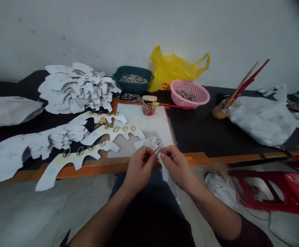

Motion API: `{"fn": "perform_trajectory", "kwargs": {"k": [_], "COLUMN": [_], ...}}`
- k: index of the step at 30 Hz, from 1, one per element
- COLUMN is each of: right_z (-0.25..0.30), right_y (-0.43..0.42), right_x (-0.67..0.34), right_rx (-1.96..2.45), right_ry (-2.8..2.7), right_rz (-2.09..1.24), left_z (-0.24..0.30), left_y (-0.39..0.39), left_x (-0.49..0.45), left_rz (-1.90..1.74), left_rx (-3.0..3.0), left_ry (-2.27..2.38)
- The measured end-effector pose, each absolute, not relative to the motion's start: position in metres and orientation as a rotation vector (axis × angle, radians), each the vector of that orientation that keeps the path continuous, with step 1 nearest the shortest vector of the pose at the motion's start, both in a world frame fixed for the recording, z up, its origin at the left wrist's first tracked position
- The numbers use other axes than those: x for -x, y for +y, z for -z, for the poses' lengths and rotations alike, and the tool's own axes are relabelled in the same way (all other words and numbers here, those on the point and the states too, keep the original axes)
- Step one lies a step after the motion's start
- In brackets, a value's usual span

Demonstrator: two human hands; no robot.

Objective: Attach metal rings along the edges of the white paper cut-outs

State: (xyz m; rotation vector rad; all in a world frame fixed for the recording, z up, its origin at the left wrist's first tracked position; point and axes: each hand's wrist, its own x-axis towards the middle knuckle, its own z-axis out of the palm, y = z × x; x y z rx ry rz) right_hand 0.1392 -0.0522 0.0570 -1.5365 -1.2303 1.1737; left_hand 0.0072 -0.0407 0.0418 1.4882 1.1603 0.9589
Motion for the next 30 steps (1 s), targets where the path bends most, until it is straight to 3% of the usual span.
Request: {"fn": "perform_trajectory", "kwargs": {"k": [4,9,12,16,18,23,27,30], "right_z": [-0.054,-0.046,-0.045,-0.052,-0.054,-0.045,-0.04,-0.042], "right_y": [-0.053,-0.06,-0.06,-0.057,-0.057,-0.06,-0.059,-0.057], "right_x": [-0.136,-0.133,-0.131,-0.127,-0.125,-0.126,-0.129,-0.131], "right_rx": [1.319,1.335,1.382,1.288,1.251,1.334,1.428,1.396], "right_ry": [-0.764,-0.849,-0.886,-0.633,-0.57,-0.858,-1.158,-1.113], "right_rz": [-1.572,-1.464,-1.38,-1.557,-1.594,-1.381,-1.114,-1.161], "left_z": [-0.038,-0.037,-0.038,-0.034,-0.031,-0.032,-0.039,-0.04], "left_y": [-0.049,-0.047,-0.044,-0.047,-0.049,-0.047,-0.042,-0.041], "left_x": [-0.007,-0.008,-0.005,-0.005,-0.008,-0.012,-0.005,-0.004], "left_rz": [-1.152,-0.946,-0.905,-1.124,-1.243,-1.096,-0.992,-1.053], "left_rx": [-1.506,-1.175,-1.336,-1.715,-1.631,-1.165,-1.53,-1.644], "left_ry": [1.092,0.972,1.068,1.162,1.163,1.036,1.193,1.206]}}
